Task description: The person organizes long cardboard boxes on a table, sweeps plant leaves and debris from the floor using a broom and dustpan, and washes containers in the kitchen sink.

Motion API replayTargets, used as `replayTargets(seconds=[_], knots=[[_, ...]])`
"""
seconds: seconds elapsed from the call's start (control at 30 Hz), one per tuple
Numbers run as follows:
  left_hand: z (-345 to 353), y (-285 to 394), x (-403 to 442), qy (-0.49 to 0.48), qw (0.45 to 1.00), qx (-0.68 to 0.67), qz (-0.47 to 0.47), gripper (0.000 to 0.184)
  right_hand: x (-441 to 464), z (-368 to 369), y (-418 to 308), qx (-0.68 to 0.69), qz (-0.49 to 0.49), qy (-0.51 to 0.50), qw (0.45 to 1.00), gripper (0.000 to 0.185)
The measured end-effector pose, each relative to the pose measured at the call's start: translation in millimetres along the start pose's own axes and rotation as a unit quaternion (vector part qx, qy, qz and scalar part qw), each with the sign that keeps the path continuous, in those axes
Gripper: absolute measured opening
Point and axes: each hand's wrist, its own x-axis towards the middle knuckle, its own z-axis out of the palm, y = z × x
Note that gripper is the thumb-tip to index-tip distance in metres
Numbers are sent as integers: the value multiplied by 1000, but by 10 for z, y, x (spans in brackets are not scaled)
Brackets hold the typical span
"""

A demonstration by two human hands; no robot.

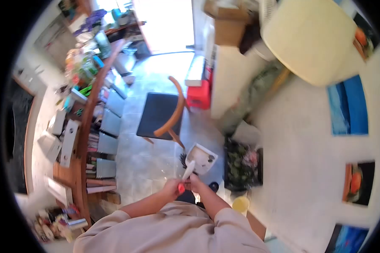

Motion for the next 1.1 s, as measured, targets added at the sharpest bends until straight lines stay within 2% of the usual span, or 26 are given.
replayTargets(seconds=[0.07,0.17,0.23,0.3,0.33,0.4,0.47,0.53,0.63,0.67,0.73,0.83,0.93,1.0,1.07,1.1], knots=[[-19,-143,620,-26,999,-2,-24,10,-393,-20,-90,11,-9,92,996,45],[180,-85,1193,-61,992,90,-66,10,-620,-478,248,-62,-81,218,971,34],[409,-122,1564,-60,989,118,-62,10,-919,-928,640,-105,-94,279,950,38],[643,-144,1981,-42,985,160,-54,11,-1144,-1439,1307,-14,-115,365,924,35],[717,-209,2325,-33,983,174,-52,12,-1456,-1494,1516,54,-87,404,909,35],[970,-206,2721,-49,978,198,-54,15,-1778,-1762,2218,206,-100,460,858,35],[1418,-29,2490,-59,961,258,-80,21,-2078,-1773,2806,301,-107,507,801,35],[1602,-261,3221,-39,962,261,-71,18,-2286,-1630,3259,355,-97,537,759,35],[2102,-187,2894,-15,953,291,-77,18,-2250,-1525,3950,452,-72,523,719,37],[2166,-201,3013,-15,945,312,-94,17,-2203,-1499,4131,479,-65,512,710,38],[2242,-139,3266,-11,928,351,-123,16,-2183,-1363,4303,486,-58,488,723,39],[2471,46,3126,-66,920,385,-35,14,-2165,-1364,4362,453,-9,457,765,35],[2722,242,3308,-70,916,381,-109,15,-2205,-1565,4275,418,-25,433,798,33],[2849,312,3154,-41,899,429,-82,18,-2351,-1728,3988,385,-15,456,802,31],[2932,243,2618,-21,900,435,-31,19,-2350,-2023,3977,372,-59,469,799,32],[2779,217,3032,-40,913,405,-30,22,-2471,-2085,3848,357,-90,475,799,29]])
